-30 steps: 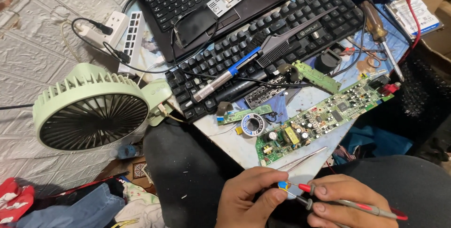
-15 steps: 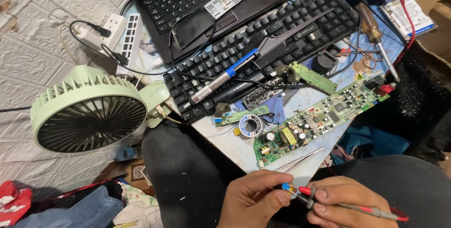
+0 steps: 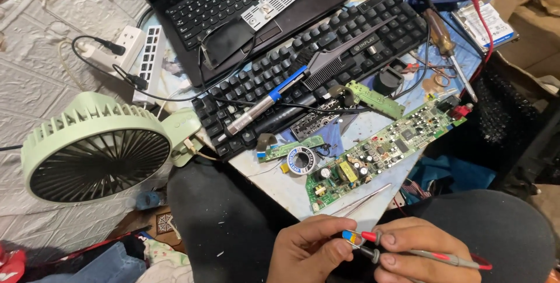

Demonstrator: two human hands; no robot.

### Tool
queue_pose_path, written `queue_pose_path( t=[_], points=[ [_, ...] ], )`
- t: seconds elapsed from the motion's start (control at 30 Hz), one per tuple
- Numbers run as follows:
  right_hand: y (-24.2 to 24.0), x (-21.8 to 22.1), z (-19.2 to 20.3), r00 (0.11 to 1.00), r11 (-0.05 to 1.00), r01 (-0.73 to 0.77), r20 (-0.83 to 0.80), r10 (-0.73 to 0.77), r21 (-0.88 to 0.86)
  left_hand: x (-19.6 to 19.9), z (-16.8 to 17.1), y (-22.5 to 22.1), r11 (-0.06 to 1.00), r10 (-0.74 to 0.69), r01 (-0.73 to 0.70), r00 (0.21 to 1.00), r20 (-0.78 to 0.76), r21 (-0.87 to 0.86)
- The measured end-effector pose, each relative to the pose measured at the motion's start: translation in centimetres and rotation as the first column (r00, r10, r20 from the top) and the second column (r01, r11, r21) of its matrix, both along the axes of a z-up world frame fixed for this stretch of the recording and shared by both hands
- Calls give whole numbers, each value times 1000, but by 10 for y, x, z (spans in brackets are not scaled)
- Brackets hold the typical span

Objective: Testing and soldering components on a circuit board at a repair bench

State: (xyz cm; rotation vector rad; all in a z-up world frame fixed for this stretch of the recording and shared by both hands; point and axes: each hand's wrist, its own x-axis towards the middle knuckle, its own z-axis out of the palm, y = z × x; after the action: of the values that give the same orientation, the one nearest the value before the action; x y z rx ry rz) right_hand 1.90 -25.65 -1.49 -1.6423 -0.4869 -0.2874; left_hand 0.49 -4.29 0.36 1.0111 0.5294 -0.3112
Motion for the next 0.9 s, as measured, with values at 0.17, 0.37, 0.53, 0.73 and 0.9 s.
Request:
queue_pose_path(
  t=[0.17,0.37,0.53,0.73,0.9],
  points=[
    [0,1,0,1000,999,20,17,-19,-46,-3,-5,-3,1000,25,-25,1000,5,-10],
    [-6,0,-8,999,999,-41,-5,41,20,-1,2,-4,998,30,-31,999,-20,-57],
    [9,2,-14,983,980,154,84,-165,125,9,8,-2,996,24,-40,978,-206,-74],
    [-30,29,2,964,962,265,35,-264,-59,47,36,-9,995,-96,90,987,131,53],
    [-54,64,-7,912,913,406,43,-408,37,121,84,-34,993,-103,116,962,254,-37]
  ],
)
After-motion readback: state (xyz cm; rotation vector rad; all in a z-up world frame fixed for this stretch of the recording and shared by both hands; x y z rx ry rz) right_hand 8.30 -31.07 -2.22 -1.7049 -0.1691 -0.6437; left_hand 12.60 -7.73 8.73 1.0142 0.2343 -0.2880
